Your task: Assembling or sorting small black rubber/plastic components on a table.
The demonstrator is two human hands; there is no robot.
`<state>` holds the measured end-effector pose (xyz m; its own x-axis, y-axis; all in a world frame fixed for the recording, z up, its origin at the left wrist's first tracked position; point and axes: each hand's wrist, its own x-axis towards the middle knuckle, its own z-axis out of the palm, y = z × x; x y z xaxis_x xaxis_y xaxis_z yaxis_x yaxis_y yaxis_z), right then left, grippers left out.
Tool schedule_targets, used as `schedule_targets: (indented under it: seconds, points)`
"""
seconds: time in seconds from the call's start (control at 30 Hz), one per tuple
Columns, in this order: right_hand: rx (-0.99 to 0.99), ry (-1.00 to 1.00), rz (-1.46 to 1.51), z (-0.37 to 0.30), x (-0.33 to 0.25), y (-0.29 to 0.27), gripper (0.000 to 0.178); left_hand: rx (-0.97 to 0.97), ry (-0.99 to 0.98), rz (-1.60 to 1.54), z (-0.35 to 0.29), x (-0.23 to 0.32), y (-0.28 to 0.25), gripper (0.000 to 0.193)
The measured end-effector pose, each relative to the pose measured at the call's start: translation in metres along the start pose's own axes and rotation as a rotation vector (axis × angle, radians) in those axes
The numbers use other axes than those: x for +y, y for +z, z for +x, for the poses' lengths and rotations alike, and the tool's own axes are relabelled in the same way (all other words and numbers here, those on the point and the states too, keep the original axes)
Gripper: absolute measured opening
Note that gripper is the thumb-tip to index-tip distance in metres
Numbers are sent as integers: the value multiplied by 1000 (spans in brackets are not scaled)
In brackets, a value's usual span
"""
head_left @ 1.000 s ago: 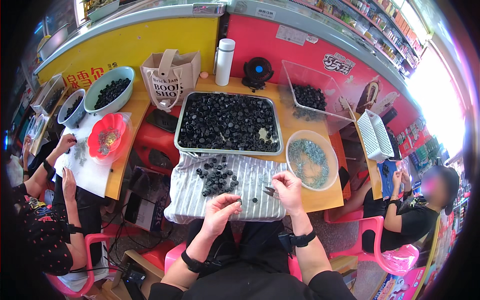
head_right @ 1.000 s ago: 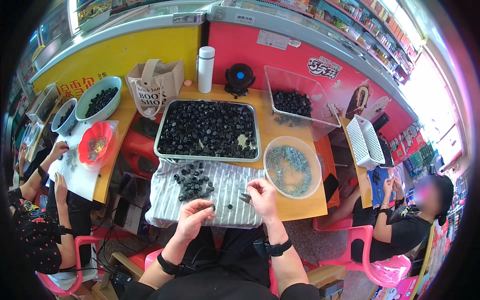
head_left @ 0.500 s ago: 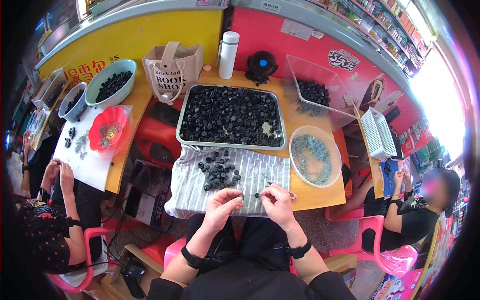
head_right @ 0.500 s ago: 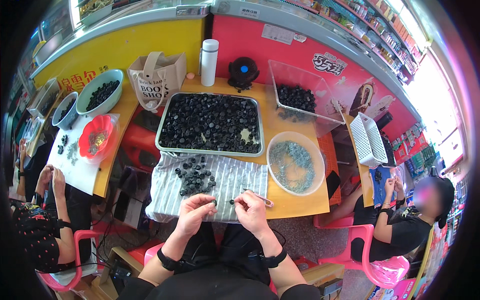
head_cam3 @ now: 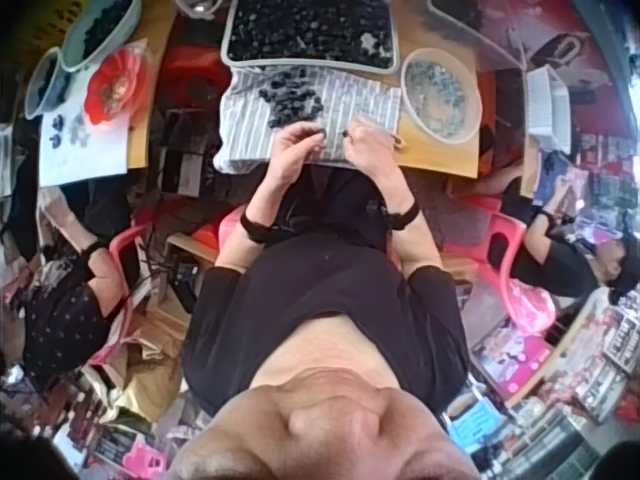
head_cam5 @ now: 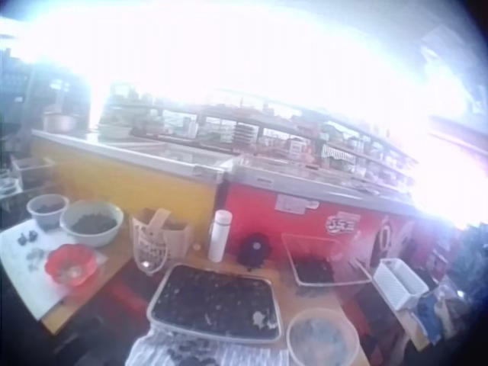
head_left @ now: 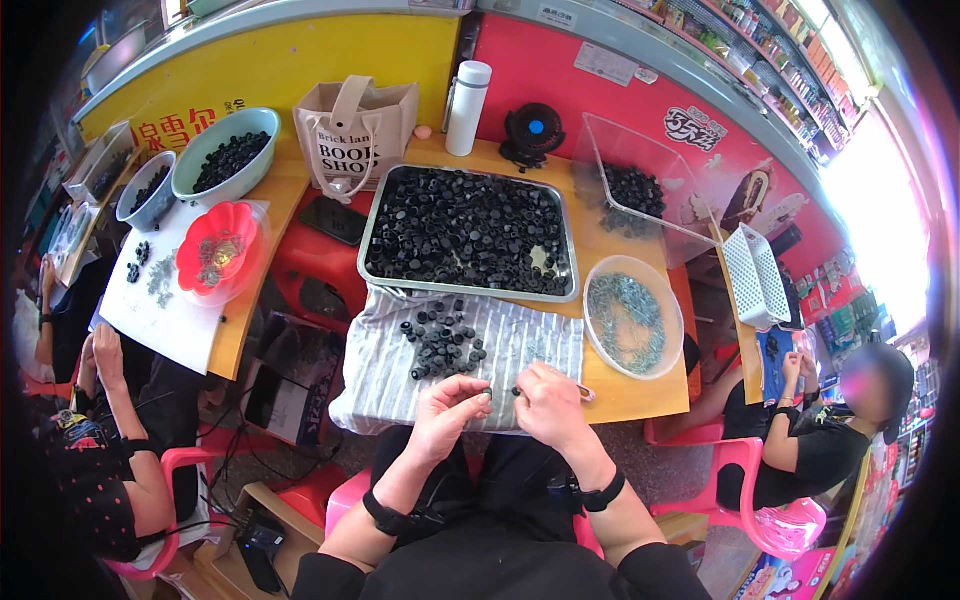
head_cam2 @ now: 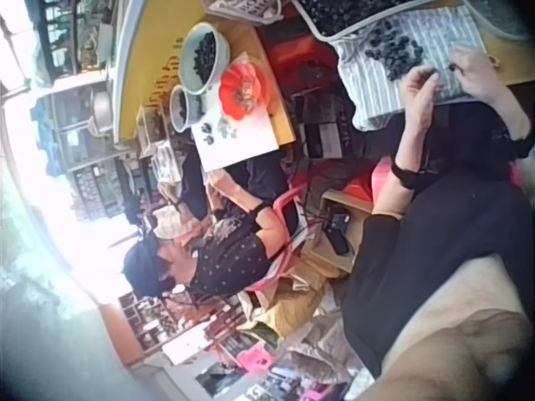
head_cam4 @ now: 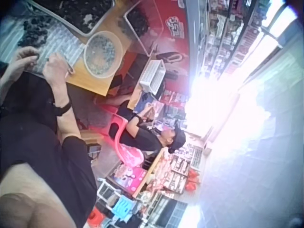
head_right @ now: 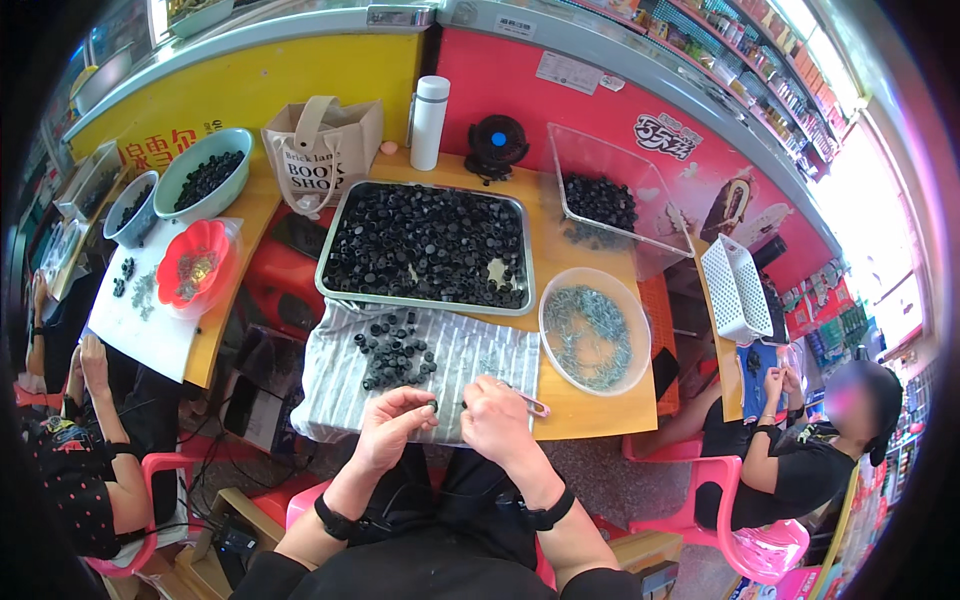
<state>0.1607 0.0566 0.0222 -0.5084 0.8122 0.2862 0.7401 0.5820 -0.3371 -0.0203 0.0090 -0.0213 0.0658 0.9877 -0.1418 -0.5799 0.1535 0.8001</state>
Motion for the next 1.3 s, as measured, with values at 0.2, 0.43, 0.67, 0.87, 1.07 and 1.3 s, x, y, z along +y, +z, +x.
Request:
schedule_targets:
  seconds: [0.2,0.43,0.67,0.87,1.07,1.3]
  points:
    - [-95,-47,-59,14,-13,-1,7,-14,2,-27,0,-1,0,18]
    - [66,137,388,-12,5,2,17,-35,-8,-33,-1,0,-2,19]
    - [174,321,473,-27,1,10,21,-12,-7,-4,0,1,1,19]
    - [199,175,296,-20,-11,13,20,-10,9,-5,0,0,0,19]
    - [273,64,227,-18,-15,23,23,-18,1,-86,-1,-2,-5,18]
    - [320,323,1089,-27,-38,3,18,-112,-74,-272,1,6,-7,22]
